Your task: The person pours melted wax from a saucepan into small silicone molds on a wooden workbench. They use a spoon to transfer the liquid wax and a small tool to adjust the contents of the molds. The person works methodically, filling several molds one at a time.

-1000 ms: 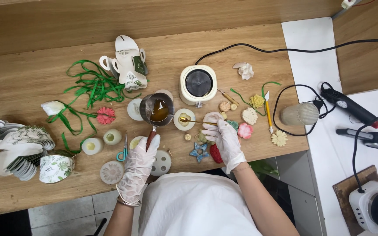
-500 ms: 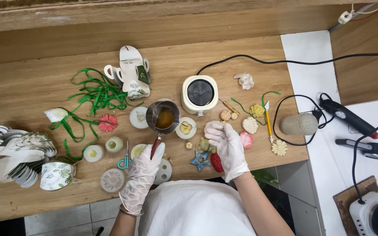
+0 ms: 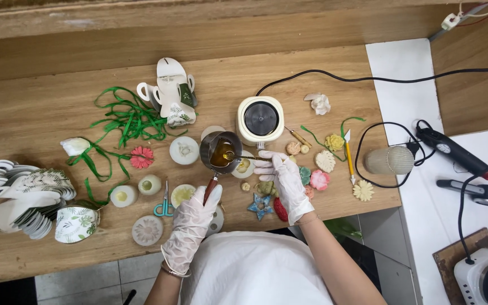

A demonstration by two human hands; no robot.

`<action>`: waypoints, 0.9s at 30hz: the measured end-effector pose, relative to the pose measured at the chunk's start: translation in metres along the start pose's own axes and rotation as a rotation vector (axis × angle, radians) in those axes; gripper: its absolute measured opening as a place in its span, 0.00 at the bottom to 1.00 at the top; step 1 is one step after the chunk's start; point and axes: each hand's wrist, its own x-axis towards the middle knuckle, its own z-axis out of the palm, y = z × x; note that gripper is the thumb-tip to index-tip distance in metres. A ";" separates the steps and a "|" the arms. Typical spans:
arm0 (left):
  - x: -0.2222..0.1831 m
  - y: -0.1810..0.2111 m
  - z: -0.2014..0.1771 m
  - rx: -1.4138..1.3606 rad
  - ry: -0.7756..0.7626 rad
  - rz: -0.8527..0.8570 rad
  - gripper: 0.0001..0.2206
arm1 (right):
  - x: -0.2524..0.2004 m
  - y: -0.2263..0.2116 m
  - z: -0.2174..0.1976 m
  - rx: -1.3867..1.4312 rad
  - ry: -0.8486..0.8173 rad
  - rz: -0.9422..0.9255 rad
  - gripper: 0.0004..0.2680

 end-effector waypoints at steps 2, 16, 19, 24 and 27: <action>0.002 -0.007 0.004 -0.018 0.028 0.071 0.21 | -0.003 -0.003 0.002 0.006 -0.012 0.012 0.17; 0.010 -0.015 0.005 0.000 0.012 0.068 0.22 | -0.010 0.002 -0.031 0.250 -0.004 0.154 0.17; 0.013 -0.020 0.002 -0.018 0.075 0.137 0.22 | -0.008 0.002 -0.035 0.227 0.039 0.160 0.17; 0.008 -0.014 -0.012 -0.052 0.059 0.011 0.21 | -0.006 0.003 -0.026 -0.233 0.086 0.140 0.15; 0.011 -0.023 -0.009 -0.029 0.107 0.106 0.22 | -0.010 0.013 -0.027 -0.246 0.002 0.007 0.12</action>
